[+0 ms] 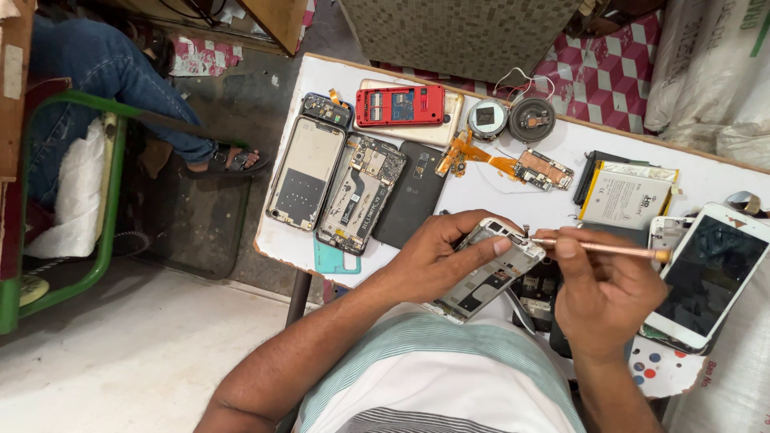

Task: The person uses a screwdriver to remove screws from a white smartphone chassis held in the left hand. The person places the removed screws on the table among other disassembled phone parts and continues unscrewing additional fasteners from the same device.

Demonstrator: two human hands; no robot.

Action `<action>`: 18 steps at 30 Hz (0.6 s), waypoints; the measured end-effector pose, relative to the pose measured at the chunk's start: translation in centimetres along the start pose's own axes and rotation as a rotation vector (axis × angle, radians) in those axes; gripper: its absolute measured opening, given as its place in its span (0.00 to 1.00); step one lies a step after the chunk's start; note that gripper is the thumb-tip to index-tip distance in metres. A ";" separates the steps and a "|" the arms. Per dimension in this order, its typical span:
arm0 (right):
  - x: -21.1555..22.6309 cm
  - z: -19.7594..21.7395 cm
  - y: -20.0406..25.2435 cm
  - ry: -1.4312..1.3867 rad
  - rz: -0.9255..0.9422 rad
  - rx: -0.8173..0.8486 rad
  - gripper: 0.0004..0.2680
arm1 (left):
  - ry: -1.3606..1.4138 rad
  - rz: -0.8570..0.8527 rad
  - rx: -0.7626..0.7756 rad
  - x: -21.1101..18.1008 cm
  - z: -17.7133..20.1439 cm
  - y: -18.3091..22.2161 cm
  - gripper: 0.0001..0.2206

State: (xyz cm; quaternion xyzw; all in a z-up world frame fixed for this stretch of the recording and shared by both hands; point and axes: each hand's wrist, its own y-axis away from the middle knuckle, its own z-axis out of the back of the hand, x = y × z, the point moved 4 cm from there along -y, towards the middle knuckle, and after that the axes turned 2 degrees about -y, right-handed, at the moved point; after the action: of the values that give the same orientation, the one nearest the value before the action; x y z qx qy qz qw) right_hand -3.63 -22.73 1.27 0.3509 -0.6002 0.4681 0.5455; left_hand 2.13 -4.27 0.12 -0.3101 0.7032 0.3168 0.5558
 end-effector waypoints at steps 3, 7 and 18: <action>0.6 0.0 0.2 0.394 0.089 -0.012 0.06 | -0.020 0.014 -0.020 -0.2 0.0 0.1 0.13; -0.3 0.5 -0.1 0.113 0.005 0.025 0.05 | -0.169 -0.009 0.000 -1.0 0.2 0.2 0.13; -4.0 1.6 -0.7 -0.553 -0.426 0.107 0.04 | -0.105 0.024 0.107 0.5 -0.6 -0.2 0.12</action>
State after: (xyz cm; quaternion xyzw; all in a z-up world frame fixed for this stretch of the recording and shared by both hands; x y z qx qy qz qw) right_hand -2.88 -24.80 -2.53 0.6097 -0.6131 0.2621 0.4286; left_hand 1.82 -4.86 -0.33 -0.2544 0.6928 0.3010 0.6040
